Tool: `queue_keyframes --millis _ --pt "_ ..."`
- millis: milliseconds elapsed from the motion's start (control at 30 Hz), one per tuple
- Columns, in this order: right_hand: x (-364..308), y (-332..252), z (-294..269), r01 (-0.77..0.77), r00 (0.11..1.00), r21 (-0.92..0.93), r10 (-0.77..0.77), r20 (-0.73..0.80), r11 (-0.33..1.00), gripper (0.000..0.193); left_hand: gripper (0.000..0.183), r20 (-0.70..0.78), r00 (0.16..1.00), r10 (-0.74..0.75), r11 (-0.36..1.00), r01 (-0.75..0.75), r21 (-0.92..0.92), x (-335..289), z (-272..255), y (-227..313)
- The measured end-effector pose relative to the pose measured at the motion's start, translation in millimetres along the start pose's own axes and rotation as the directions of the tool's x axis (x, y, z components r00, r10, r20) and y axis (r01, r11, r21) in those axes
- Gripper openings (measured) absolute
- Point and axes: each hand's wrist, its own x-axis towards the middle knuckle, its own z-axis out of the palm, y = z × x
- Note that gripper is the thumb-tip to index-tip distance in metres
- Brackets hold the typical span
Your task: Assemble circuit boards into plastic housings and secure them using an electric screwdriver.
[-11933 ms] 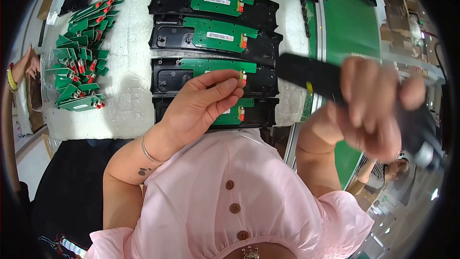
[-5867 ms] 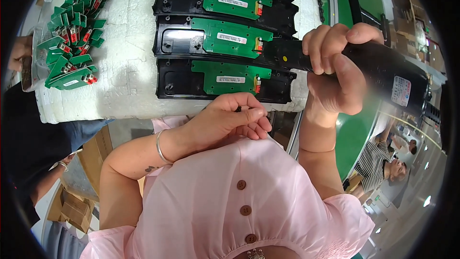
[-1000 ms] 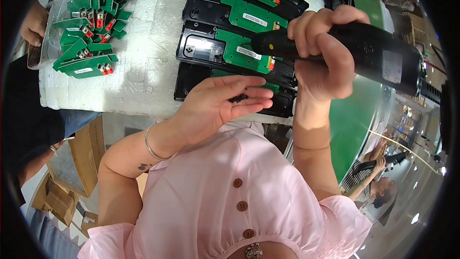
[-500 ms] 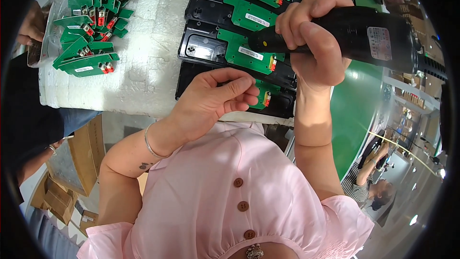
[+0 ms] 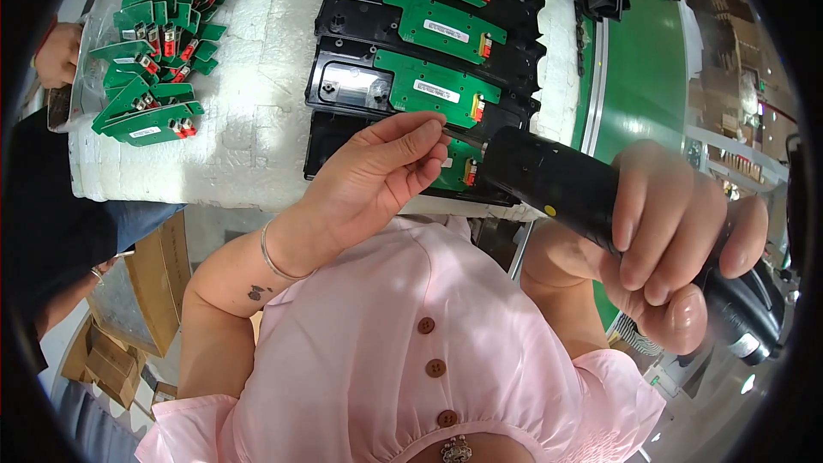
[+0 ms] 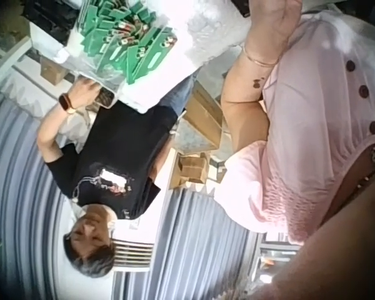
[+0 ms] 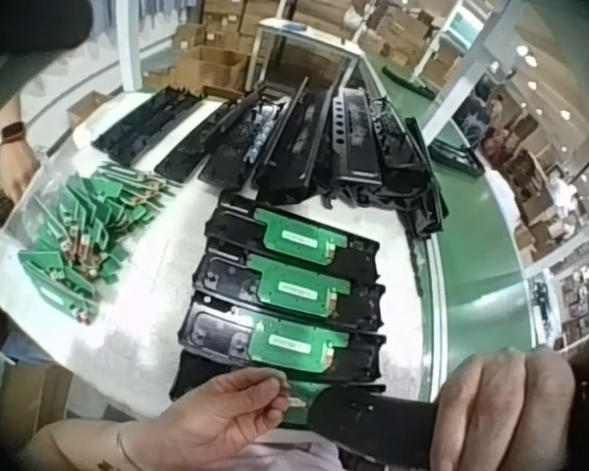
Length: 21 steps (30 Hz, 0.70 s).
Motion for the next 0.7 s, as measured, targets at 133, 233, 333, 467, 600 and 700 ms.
queue_keyframes --millis 133,233,333,467,600,700 --pt "-4.7 -2.9 -2.5 -0.001 1.0 -0.031 0.001 0.001 1.0 0.025 0.016 0.037 0.999 -0.022 0.998 0.02 0.052 2.3 -0.6 -2.5" --pt "-8.9 -5.5 -7.3 -0.024 0.999 0.025 0.023 0.038 0.999 0.026 0.016 0.058 0.997 -0.045 0.996 0.04 0.084 3.7 -1.1 -4.7" --pt "-15.1 -4.4 -2.0 0.007 0.997 0.082 -0.001 -0.08 0.997 0.027 0.019 0.126 0.988 -0.09 0.993 0.079 0.085 4.7 -3.8 -5.0" --pt "-19.1 13.5 -5.6 0.101 0.993 -0.047 -0.104 -0.048 0.994 0.04 0.03 0.101 0.989 -0.11 0.989 0.099 0.112 3.1 14.2 -12.0" --pt "-18.5 50.1 -4.7 -0.012 0.95 -0.168 -0.041 -0.31 0.986 0.035 0.034 -0.017 0.994 -0.106 0.983 0.108 0.148 -1.8 12.2 -15.6" --pt "-22.1 58.4 -19.4 -0.032 0.968 -0.07 0.013 -0.25 0.997 0.029 0.028 0.004 0.989 -0.147 0.948 0.14 0.287 -6.7 12.3 -10.8"
